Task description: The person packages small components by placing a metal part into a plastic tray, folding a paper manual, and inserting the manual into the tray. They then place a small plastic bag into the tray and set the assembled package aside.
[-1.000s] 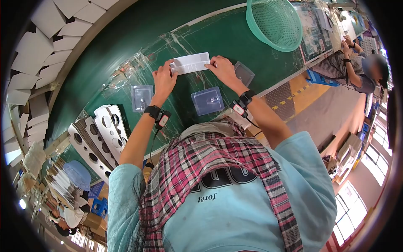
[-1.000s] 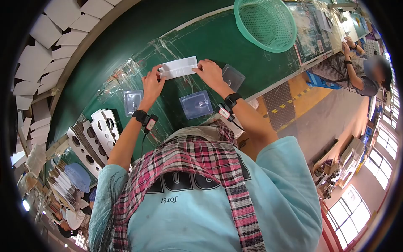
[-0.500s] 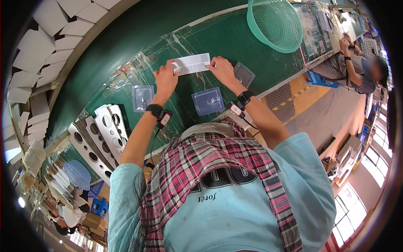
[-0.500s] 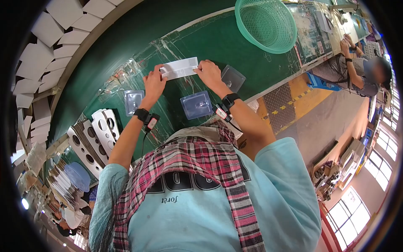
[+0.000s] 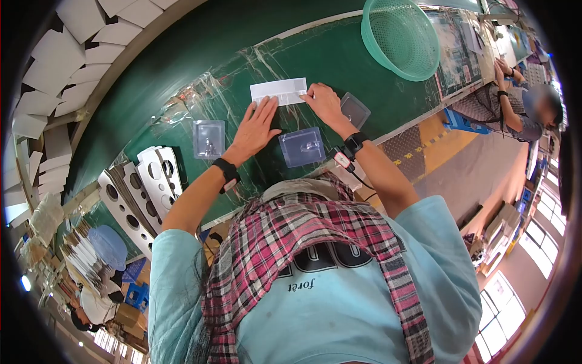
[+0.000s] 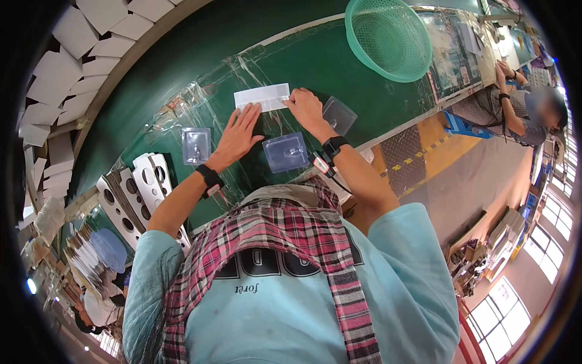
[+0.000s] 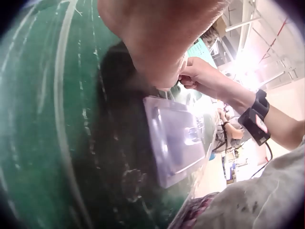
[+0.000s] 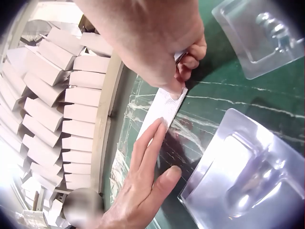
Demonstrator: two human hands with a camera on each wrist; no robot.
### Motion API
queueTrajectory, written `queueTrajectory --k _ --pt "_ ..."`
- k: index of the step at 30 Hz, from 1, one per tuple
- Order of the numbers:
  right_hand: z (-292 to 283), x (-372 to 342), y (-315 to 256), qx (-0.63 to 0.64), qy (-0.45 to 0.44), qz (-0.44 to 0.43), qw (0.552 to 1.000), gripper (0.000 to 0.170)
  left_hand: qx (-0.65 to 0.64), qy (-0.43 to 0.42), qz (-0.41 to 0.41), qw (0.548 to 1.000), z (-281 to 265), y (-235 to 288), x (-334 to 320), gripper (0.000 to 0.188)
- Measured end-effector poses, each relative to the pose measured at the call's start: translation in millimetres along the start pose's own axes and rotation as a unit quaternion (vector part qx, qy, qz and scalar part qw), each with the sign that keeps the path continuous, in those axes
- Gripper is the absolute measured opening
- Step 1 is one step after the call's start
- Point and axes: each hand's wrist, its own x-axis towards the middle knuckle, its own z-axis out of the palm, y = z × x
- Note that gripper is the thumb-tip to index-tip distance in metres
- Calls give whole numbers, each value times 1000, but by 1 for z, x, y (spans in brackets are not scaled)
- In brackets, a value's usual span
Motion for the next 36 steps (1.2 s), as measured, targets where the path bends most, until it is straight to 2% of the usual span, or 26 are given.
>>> queueTrajectory --k 5,8,9,12,16,25,28,31,36 --pt "5 1 7 -11 -7 -14 1000 27 50 -15 -15 999 -6 -20 -23 75" --pt "-2 -3 -6 -52 30 -16 998 30 51 -8 -17 998 -2 -25 -25 70" --pt "-5 -5 -8 -76 61 -86 992 36 56 2 -15 998 -1 -26 -22 67" --pt "-7 -11 -19 -78 91 -243 963 39 63 33 8 997 2 -36 -11 55" --pt "3 -11 -32 -112 17 -334 936 38 35 66 58 996 -4 -43 4 38" --pt "11 1 -19 -180 9 -346 921 37 36 94 98 990 -12 -53 31 20" --pt "10 2 -21 -175 5 -342 923 35 30 66 86 994 -8 -60 34 17" --pt "12 6 -20 -174 26 -352 919 32 -18 104 85 991 -13 -56 35 16" --pt "10 8 -19 -163 44 -344 924 27 -26 112 56 992 -14 -56 33 12"
